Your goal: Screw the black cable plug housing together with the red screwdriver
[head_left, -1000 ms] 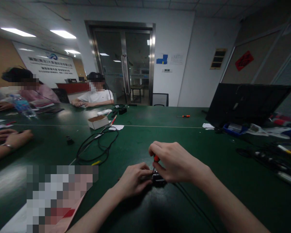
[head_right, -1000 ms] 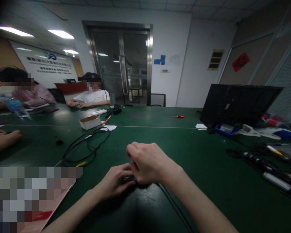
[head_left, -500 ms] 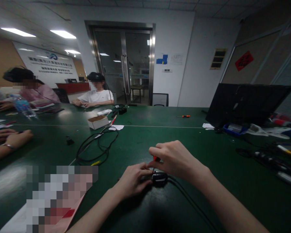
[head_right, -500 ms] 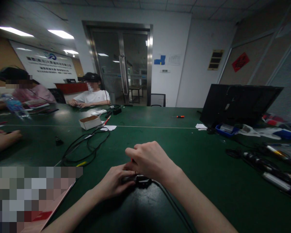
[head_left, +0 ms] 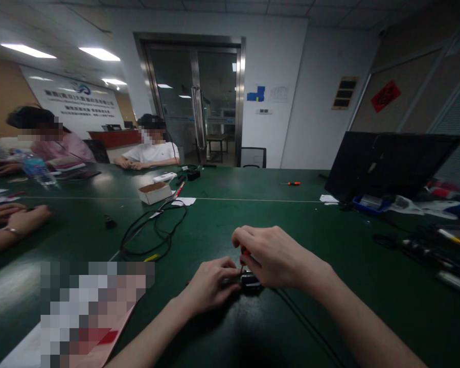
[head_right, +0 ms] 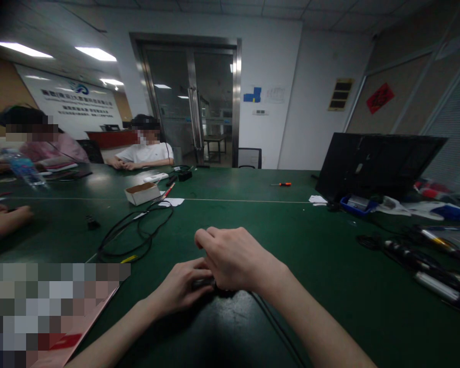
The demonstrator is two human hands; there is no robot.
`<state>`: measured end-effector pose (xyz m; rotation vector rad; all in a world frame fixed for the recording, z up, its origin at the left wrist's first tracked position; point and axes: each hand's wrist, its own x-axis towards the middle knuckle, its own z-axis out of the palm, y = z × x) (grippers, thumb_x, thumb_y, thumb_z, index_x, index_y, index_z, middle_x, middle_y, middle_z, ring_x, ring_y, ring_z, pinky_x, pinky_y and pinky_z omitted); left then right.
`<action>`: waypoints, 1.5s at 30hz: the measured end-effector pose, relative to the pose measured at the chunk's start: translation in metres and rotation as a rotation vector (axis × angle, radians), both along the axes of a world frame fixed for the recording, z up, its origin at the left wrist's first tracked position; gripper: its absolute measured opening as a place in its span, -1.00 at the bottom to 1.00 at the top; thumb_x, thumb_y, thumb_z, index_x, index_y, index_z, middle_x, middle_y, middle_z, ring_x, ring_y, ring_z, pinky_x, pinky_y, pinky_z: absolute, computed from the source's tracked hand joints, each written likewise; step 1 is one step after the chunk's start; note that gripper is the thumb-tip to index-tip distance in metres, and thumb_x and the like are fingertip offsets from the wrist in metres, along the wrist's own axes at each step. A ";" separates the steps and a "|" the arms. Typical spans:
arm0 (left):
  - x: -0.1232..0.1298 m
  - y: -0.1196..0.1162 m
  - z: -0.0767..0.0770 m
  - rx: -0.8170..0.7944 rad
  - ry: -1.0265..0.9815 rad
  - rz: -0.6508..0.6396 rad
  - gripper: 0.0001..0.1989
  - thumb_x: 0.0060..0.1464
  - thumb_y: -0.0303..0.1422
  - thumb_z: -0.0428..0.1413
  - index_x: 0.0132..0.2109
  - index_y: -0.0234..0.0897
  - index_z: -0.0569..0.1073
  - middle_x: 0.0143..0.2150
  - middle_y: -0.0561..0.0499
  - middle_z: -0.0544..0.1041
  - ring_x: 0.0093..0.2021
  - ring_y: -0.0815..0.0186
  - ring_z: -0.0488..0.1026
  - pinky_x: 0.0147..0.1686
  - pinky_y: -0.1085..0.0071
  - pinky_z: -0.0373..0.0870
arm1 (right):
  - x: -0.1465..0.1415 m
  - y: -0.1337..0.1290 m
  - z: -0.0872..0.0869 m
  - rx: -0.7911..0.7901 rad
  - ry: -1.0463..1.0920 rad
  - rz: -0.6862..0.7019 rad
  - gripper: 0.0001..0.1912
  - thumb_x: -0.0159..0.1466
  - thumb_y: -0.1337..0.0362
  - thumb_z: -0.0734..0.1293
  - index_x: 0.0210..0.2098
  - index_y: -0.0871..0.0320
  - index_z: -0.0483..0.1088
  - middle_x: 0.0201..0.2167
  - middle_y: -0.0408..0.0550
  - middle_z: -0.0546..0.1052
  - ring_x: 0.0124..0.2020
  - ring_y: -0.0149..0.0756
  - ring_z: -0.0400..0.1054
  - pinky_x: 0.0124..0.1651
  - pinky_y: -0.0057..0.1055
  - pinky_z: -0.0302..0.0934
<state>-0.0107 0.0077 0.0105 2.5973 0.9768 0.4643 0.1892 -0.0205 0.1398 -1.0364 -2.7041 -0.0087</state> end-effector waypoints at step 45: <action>0.000 0.000 -0.001 -0.006 -0.020 -0.003 -0.81 0.24 -0.29 0.11 -0.07 -0.12 0.58 -0.09 -0.01 0.50 -0.13 0.20 0.48 -0.11 0.39 0.38 | 0.000 -0.002 0.000 -0.044 0.071 -0.018 -0.80 0.22 0.39 0.31 -0.14 0.19 0.34 -0.21 -0.06 0.53 -0.35 -0.34 0.36 -0.39 -0.42 0.00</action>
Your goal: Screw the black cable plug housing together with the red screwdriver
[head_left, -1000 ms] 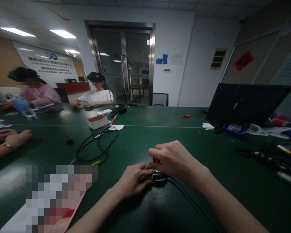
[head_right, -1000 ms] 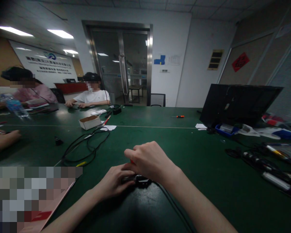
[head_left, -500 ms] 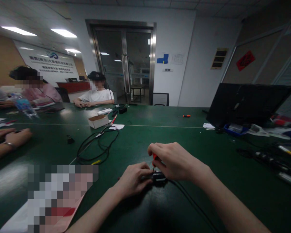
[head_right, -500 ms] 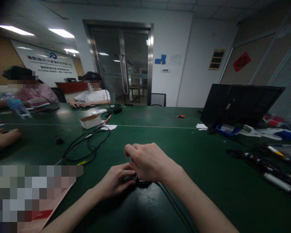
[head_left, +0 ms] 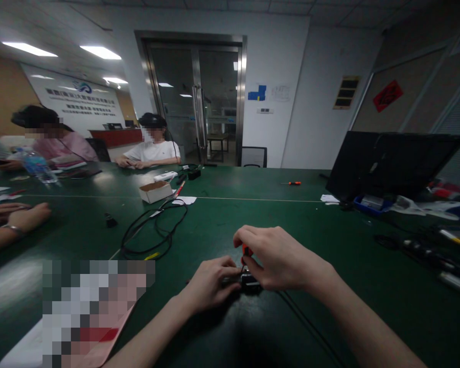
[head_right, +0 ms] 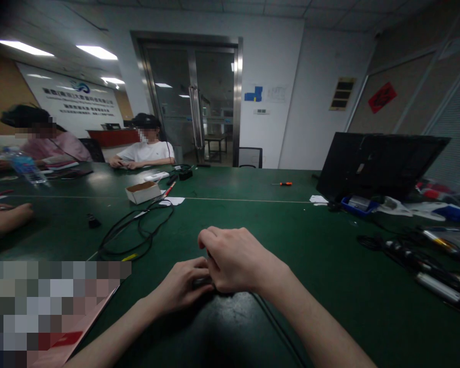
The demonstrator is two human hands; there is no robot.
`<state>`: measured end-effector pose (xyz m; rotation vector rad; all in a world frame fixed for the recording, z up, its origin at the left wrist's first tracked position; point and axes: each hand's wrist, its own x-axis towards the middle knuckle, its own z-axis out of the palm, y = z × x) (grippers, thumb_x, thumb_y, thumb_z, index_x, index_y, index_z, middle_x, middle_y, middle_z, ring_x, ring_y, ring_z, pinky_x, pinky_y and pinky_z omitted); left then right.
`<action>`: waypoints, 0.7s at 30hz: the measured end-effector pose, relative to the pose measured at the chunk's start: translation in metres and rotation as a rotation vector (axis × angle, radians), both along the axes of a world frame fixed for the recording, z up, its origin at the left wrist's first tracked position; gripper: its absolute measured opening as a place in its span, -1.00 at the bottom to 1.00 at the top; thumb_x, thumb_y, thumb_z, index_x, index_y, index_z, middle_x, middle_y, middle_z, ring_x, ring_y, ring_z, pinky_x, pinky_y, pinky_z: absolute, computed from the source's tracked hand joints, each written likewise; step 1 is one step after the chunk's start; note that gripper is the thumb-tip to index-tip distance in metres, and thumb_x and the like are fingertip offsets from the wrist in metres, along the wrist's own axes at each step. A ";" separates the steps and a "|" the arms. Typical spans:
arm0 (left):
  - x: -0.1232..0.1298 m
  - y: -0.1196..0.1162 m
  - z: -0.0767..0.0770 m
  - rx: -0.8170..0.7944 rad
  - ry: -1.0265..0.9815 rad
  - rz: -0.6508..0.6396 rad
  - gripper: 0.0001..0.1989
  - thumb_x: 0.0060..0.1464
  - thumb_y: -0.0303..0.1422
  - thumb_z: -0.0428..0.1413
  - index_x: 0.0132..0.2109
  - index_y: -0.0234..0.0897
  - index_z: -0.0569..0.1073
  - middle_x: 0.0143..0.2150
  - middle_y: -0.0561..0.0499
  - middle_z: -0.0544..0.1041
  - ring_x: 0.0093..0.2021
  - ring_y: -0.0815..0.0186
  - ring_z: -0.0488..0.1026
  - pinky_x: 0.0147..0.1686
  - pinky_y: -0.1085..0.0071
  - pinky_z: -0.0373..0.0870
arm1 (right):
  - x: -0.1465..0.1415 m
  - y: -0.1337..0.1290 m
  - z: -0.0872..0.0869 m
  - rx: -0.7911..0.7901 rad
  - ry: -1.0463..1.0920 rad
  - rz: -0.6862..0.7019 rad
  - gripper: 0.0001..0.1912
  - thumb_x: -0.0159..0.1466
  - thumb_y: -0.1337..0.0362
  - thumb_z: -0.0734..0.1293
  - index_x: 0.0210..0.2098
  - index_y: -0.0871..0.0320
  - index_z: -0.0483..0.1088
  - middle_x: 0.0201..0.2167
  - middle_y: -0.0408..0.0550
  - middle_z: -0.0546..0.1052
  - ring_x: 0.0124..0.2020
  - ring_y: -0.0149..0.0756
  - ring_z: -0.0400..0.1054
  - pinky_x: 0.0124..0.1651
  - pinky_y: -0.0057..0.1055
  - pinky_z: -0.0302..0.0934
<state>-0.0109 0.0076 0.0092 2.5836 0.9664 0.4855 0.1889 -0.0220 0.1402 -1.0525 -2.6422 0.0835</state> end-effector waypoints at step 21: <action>0.000 -0.001 0.000 0.006 0.009 0.024 -0.80 0.21 -0.30 0.13 -0.06 -0.12 0.59 -0.03 -0.03 0.52 -0.12 0.18 0.49 -0.13 0.36 0.41 | -0.001 0.003 -0.003 0.178 -0.117 -0.067 -0.85 0.34 0.20 0.30 -0.27 0.16 0.37 -0.35 -0.09 0.50 -0.46 -0.39 0.27 -0.47 -0.41 -0.15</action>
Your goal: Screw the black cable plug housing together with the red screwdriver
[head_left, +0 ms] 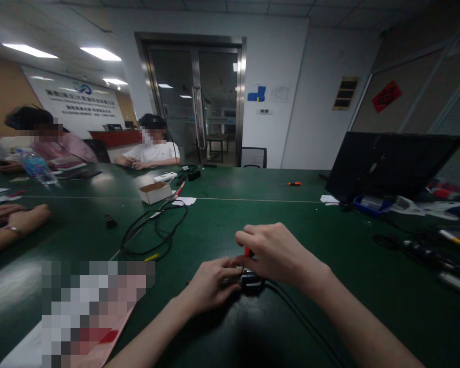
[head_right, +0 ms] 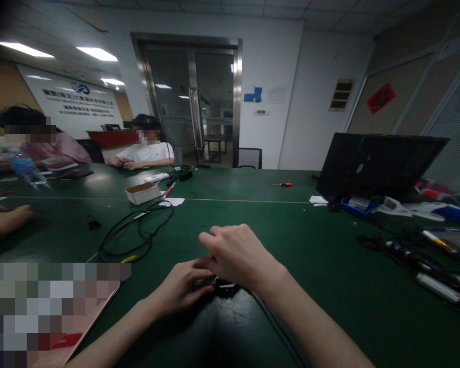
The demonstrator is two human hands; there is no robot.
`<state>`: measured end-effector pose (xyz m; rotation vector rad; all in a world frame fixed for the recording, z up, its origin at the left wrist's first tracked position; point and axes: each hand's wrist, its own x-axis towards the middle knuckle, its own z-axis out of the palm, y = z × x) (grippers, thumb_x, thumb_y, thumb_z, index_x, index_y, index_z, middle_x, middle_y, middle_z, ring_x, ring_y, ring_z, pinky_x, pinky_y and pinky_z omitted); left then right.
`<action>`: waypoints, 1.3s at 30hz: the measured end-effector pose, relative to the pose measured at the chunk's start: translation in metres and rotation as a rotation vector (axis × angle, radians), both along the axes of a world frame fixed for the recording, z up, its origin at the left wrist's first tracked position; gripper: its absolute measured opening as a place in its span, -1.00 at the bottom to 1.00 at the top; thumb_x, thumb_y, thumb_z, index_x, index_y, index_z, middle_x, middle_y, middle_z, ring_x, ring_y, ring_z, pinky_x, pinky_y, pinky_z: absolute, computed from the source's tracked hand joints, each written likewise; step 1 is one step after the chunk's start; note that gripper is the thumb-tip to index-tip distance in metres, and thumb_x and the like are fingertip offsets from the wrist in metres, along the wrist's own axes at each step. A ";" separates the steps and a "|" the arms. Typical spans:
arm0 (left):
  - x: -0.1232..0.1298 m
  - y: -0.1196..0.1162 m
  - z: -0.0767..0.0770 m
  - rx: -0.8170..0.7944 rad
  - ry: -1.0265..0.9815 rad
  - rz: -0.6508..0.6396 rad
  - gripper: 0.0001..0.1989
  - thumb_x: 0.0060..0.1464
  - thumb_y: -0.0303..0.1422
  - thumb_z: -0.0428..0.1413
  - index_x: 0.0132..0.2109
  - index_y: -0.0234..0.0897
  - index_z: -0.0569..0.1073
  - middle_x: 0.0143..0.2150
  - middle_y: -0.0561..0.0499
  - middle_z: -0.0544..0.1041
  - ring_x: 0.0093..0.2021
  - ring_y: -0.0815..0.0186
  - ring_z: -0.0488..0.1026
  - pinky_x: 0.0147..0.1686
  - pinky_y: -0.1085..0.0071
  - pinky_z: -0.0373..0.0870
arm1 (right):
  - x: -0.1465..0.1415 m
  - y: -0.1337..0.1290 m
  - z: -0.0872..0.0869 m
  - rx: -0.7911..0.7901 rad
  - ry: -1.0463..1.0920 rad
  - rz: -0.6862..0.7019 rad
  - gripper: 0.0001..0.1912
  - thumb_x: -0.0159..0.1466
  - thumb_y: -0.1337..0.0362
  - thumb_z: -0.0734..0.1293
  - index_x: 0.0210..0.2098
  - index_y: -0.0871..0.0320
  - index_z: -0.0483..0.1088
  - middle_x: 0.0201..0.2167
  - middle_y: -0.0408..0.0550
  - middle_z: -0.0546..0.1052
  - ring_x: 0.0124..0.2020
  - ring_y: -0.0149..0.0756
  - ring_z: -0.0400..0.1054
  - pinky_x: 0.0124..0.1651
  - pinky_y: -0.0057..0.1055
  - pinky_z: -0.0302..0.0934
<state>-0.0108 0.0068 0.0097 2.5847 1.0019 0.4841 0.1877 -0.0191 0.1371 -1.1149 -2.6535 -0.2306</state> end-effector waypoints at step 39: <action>0.000 0.001 0.002 -0.021 0.014 -0.006 -0.80 0.23 -0.29 0.12 -0.05 -0.12 0.58 -0.07 -0.02 0.51 -0.13 0.20 0.48 -0.11 0.38 0.40 | 0.000 -0.002 0.001 -0.080 0.020 0.036 -0.79 0.26 0.42 0.26 -0.10 0.17 0.30 -0.23 -0.06 0.51 -0.42 -0.36 0.32 -0.47 -0.41 -0.09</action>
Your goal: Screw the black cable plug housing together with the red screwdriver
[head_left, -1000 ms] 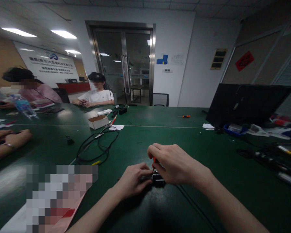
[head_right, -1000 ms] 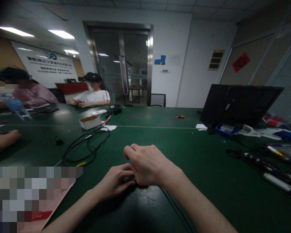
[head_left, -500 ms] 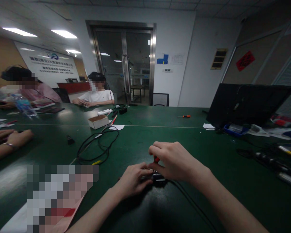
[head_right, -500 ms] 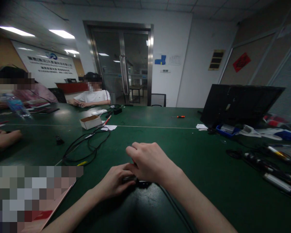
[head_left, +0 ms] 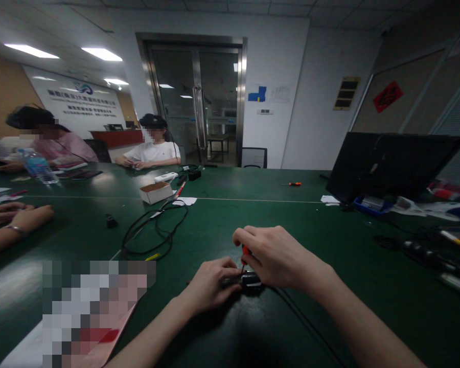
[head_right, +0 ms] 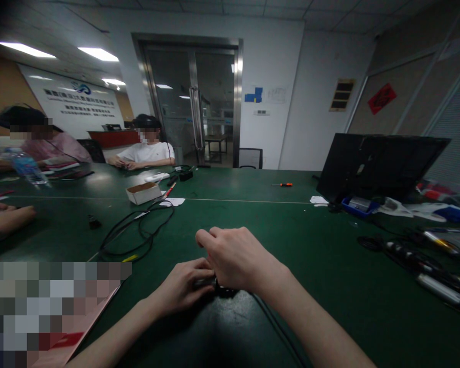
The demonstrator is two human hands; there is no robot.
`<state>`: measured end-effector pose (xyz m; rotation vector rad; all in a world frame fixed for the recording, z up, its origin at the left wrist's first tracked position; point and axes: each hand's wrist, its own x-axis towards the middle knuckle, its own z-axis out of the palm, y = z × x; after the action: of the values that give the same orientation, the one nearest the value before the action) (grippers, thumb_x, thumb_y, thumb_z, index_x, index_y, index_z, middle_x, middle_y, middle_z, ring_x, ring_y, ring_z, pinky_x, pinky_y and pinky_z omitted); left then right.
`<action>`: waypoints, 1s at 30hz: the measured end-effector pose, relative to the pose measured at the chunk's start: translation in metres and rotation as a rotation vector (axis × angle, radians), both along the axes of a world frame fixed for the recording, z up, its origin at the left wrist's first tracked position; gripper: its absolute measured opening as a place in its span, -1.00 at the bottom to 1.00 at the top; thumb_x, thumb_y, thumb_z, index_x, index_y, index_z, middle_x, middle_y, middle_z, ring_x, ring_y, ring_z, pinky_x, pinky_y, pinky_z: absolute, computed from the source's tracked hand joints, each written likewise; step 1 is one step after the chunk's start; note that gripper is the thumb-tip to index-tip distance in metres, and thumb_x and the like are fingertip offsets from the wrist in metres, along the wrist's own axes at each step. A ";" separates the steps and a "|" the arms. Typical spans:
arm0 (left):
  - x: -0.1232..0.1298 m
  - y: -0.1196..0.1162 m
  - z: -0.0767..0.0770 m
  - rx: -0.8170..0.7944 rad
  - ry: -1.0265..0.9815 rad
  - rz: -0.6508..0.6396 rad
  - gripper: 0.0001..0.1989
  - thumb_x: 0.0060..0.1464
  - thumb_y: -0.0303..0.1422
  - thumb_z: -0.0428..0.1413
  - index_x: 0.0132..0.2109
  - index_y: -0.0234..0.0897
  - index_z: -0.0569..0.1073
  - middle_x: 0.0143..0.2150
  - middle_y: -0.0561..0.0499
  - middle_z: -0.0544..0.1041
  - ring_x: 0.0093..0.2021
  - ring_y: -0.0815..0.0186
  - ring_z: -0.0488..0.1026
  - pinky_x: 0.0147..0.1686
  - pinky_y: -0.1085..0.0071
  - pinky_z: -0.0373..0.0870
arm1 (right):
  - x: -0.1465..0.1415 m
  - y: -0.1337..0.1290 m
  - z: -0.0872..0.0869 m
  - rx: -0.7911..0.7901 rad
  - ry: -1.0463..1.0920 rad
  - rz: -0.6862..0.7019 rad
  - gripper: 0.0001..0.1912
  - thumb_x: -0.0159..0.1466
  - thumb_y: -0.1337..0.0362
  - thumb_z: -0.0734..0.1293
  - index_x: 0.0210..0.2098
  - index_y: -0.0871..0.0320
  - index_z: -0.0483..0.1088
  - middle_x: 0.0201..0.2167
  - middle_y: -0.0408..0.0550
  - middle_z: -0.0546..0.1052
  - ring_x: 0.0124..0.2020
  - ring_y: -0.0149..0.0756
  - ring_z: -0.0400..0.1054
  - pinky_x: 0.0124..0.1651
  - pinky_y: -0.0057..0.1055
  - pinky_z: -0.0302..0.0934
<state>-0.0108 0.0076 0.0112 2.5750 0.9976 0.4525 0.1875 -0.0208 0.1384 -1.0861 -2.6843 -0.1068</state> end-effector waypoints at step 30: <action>0.001 0.000 -0.002 0.024 0.002 0.008 -0.83 0.21 -0.30 0.12 -0.10 -0.14 0.58 -0.08 -0.02 0.51 -0.15 0.19 0.49 -0.16 0.38 0.40 | 0.002 0.004 -0.002 0.056 0.007 0.003 -0.93 0.34 0.27 0.31 -0.20 0.12 0.34 -0.36 -0.15 0.49 -0.48 -0.41 0.25 -0.47 -0.42 -0.17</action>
<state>-0.0101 0.0076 0.0088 2.5939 1.0097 0.4660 0.1896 -0.0171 0.1366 -1.0635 -2.6597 -0.1768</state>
